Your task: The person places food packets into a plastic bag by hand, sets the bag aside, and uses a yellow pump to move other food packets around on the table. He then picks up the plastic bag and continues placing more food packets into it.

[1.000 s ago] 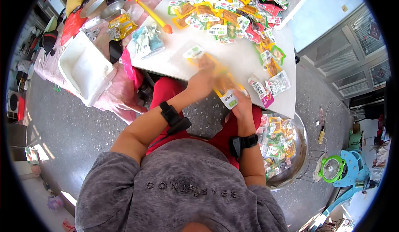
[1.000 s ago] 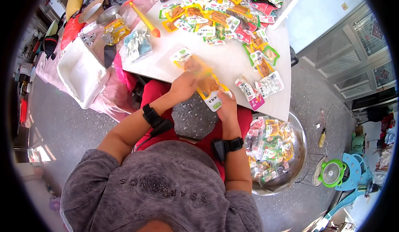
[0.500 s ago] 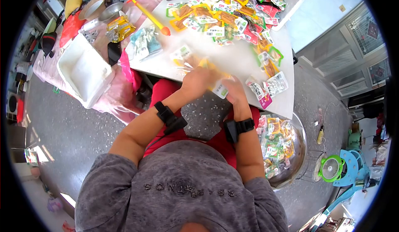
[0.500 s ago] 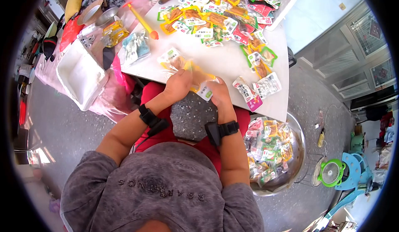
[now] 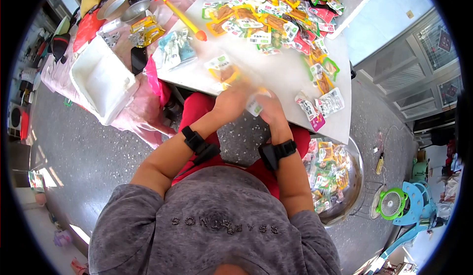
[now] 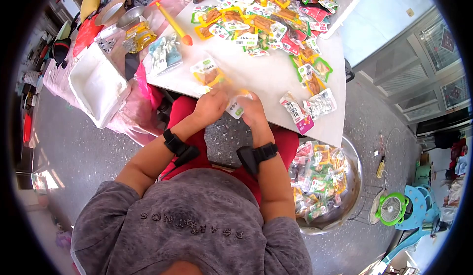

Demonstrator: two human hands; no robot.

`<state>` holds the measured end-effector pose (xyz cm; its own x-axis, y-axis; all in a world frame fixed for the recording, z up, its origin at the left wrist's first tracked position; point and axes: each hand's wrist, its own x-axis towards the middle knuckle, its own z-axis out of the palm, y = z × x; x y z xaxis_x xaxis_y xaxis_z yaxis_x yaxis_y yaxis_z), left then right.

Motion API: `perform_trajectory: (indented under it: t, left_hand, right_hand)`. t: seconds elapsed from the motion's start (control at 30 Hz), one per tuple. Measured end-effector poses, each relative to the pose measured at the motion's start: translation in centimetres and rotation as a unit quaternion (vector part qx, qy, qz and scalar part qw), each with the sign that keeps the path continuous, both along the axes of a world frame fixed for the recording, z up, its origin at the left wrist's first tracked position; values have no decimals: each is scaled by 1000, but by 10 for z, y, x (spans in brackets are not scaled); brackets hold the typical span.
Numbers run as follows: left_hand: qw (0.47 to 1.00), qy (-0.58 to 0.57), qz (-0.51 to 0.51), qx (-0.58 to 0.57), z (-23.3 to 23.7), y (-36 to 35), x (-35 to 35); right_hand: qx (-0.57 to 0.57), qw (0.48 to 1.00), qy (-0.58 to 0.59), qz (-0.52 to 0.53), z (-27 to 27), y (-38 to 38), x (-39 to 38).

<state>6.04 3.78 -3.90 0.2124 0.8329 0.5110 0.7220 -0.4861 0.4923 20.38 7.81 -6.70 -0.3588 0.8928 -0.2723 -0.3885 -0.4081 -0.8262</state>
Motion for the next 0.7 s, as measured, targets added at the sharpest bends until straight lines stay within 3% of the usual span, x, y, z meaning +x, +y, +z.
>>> perform_trajectory:
  t: [0.1,0.17,0.37,0.5,0.6,0.7]
  left_hand:
    - [1000,-20,-5,-19,-4,1,7]
    - [1000,-9,-23,-7,-6,5,8]
    - [990,-18,72,-120,-4,-8,6]
    - [997,-17,61,-51,-21,-11,2]
    - [998,6,45,-36,-24,-11,3]
    - [999,11,44,-31,-23,-13,4]
  right_hand:
    - [18,999,-19,-37,3,4,-9]
    - [30,999,-40,-4,-6,12,-16]
    - [26,982,-187,-7,4,11,6]
    - [78,954,-286,52,-3,9,15]
    - [80,967,-240,-14,7,0,-9]
    - [124,965,-232,-3,-13,13,-25]
